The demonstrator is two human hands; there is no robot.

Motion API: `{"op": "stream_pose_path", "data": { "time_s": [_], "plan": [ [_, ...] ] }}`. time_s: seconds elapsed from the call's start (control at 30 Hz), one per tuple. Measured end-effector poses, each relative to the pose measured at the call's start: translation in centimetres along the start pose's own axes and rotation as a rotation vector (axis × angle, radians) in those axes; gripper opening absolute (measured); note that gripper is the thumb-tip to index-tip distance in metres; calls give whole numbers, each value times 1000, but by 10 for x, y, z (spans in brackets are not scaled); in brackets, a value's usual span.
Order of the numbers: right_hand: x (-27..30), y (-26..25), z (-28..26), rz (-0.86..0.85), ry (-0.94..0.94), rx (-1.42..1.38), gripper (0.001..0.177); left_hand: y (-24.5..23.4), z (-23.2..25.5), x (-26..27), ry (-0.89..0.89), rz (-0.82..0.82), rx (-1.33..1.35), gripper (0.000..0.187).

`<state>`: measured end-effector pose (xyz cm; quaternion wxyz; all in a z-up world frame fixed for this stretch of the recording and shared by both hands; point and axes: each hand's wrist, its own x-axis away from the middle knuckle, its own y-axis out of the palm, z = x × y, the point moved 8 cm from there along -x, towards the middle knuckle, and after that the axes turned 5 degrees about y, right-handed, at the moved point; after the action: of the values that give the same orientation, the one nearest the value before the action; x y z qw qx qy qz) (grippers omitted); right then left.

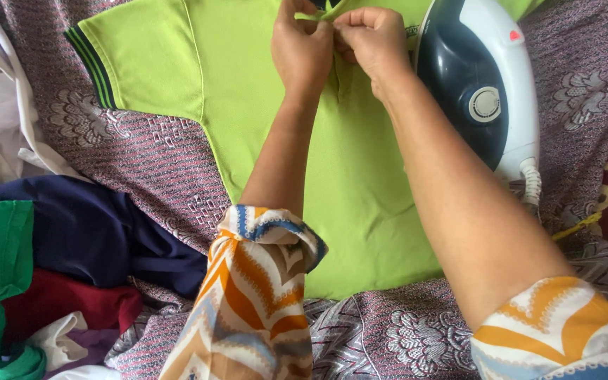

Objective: Ironing a green polo shirt and then folding it

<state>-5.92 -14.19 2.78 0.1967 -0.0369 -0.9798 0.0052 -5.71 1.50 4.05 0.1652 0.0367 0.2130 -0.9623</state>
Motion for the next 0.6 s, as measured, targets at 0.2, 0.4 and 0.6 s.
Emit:
{"op": "stream_pose_path", "data": {
  "time_s": [0.2,0.4,0.6],
  "plan": [
    [-11,0,-2,36,75,113,9,11,-26,-3,-124,-27,266,41],
    [-9,-1,-6,85,93,225,7,14,-28,-15,-54,-125,307,43],
    [-10,-11,-8,-6,-200,375,17,-4,8,-1,173,-157,-302,41]
  ]
}}
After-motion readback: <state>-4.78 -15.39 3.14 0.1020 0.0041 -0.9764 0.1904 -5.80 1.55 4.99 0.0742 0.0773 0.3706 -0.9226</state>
